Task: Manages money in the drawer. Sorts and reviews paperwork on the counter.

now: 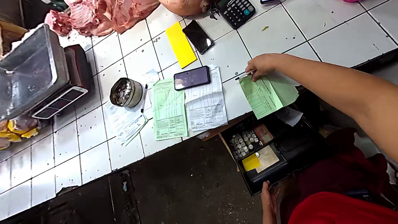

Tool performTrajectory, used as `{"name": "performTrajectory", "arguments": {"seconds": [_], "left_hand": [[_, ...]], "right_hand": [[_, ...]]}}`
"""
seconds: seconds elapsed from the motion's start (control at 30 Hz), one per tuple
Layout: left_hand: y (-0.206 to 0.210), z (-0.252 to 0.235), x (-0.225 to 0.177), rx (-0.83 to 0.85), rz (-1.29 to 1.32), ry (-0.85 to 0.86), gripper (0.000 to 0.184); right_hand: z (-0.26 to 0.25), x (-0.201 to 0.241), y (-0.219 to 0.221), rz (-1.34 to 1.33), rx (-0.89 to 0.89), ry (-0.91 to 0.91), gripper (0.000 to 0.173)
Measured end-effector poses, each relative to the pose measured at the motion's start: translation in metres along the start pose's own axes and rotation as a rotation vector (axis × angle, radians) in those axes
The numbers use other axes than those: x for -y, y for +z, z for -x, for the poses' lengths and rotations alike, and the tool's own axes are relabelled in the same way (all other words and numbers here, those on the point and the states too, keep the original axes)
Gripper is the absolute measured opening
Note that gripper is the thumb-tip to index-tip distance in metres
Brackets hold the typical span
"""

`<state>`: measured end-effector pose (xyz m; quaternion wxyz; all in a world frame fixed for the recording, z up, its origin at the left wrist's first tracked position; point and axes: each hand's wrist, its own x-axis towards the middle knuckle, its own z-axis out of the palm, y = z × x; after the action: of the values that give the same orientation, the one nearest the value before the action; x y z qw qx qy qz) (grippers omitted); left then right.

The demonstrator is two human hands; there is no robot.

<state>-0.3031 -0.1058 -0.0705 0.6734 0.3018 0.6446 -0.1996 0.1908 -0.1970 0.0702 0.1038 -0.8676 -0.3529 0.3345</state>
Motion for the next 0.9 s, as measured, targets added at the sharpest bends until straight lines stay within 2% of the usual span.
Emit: {"name": "performTrajectory", "arguments": {"seconds": [0.37, 0.63, 0.8, 0.9], "left_hand": [[0.000, -0.002, 0.000, -0.007, 0.023, -0.011, 0.036], [0.002, -0.004, 0.004, 0.029, 0.191, 0.011, 0.028], [-0.002, -0.002, 0.004, 0.036, 0.039, 0.027, 0.037], [-0.006, 0.002, 0.001, 0.054, -0.031, 0.002, 0.044]], "right_hand": [[-0.004, -0.006, 0.004, -0.012, -0.026, -0.011, 0.029], [0.001, -0.002, 0.005, -0.044, -0.039, 0.011, 0.030], [-0.003, -0.020, 0.024, -0.176, -0.230, -0.038, 0.028], [0.000, -0.017, 0.028, -0.277, -0.303, 0.059, 0.028]]}}
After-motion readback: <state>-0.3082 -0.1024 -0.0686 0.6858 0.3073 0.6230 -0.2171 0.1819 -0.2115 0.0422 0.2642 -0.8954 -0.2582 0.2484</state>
